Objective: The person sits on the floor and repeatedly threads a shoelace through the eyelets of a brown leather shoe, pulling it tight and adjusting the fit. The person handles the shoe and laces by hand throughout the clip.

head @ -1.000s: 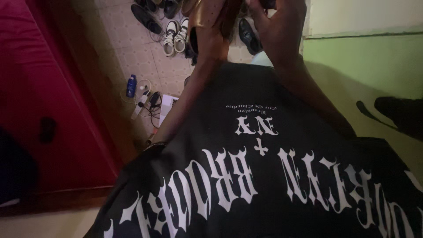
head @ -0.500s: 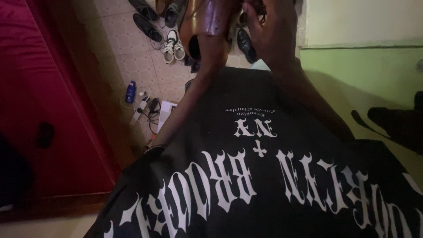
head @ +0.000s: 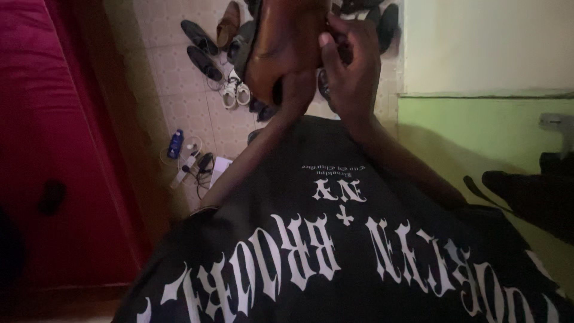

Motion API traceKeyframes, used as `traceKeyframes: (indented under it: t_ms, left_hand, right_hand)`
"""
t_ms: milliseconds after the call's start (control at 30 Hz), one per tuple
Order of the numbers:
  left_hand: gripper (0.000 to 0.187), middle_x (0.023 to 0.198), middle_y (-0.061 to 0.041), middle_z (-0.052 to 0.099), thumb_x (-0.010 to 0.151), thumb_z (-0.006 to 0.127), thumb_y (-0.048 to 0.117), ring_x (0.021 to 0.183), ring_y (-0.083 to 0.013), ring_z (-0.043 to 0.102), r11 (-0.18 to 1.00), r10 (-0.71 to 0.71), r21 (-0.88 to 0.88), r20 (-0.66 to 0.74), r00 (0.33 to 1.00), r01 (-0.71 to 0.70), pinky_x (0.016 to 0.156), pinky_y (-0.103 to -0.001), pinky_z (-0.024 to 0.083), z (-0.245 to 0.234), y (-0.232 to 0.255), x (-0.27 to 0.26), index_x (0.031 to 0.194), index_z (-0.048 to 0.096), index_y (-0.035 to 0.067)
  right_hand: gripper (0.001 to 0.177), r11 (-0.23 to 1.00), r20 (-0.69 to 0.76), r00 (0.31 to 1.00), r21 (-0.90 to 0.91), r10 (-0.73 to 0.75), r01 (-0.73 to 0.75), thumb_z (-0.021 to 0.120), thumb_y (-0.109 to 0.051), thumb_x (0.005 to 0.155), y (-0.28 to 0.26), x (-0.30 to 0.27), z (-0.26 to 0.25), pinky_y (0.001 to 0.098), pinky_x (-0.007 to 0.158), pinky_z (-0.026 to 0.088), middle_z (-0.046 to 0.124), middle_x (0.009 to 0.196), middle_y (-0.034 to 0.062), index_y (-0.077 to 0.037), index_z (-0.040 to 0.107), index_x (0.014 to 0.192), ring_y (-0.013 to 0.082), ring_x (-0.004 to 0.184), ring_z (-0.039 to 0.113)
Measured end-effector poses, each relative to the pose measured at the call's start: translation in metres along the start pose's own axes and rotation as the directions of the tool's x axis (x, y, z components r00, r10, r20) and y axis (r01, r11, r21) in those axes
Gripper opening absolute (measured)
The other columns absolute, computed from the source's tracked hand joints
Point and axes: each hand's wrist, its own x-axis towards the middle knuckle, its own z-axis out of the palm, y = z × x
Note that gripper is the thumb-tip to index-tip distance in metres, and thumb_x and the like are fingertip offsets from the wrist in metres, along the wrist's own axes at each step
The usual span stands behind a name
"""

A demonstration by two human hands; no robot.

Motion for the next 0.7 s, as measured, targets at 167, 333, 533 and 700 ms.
traceKeyframes:
  t_ms: [167, 333, 533, 700]
  left_hand:
    - [0.021, 0.106, -0.012, 0.065, 0.105, 0.057, 0.006, 0.092, -0.0165, 0.065, 0.812, -0.032, -0.573, -0.232, 0.972, -0.110, 0.075, -0.029, 0.056, -0.027, 0.050, 0.019, 0.124, 0.059, -0.001]
    - [0.023, 0.102, -0.012, 0.068, 0.101, 0.063, 0.007, 0.090, -0.0169, 0.066, 0.989, 0.148, 0.066, -0.300, 0.942, -0.135, 0.076, -0.031, 0.055, -0.038, 0.047, 0.032, 0.122, 0.064, -0.002]
    - [0.012, 0.090, -0.015, 0.069, 0.100, 0.060, 0.004, 0.079, -0.0263, 0.068, 0.983, 0.122, -0.108, -0.231, 0.965, -0.150, 0.070, -0.038, 0.056, -0.010, 0.014, 0.026, 0.099, 0.069, -0.004]
    - [0.014, 0.088, -0.015, 0.067, 0.100, 0.056, 0.003, 0.077, -0.0276, 0.065, 0.960, 0.181, 0.246, -0.168, 0.969, -0.137, 0.072, -0.041, 0.054, -0.002, 0.014, 0.036, 0.097, 0.068, -0.004]
  right_hand:
    - [0.043, 0.908, 0.019, 0.941, -0.256, -0.339, 0.333, 0.073, -0.011, 0.107, -0.012, 0.009, -0.002, 0.0405, 0.104, 0.056, 0.054, 0.132, 0.0142, -0.003, 0.053, 0.145, 0.0301, 0.124, 0.060]
    - [0.042, 0.908, 0.043, 0.933, -0.217, -0.357, 0.358, 0.075, -0.004, 0.106, -0.014, 0.018, -0.007, 0.0369, 0.098, 0.059, 0.054, 0.129, 0.0142, -0.006, 0.054, 0.142, 0.0274, 0.121, 0.063]
    - [0.040, 0.819, 0.091, 0.913, -0.413, -0.398, 0.399, 0.071, 0.004, 0.101, -0.005, 0.031, -0.005, 0.0353, 0.081, 0.058, 0.055, 0.123, 0.0101, -0.009, 0.058, 0.136, 0.0231, 0.103, 0.067]
    - [0.032, 0.871, 0.037, 0.905, -0.255, -0.424, 0.419, 0.068, 0.005, 0.102, 0.003, 0.044, 0.006, 0.0370, 0.079, 0.056, 0.055, 0.119, 0.0092, -0.009, 0.059, 0.129, 0.0234, 0.101, 0.067]
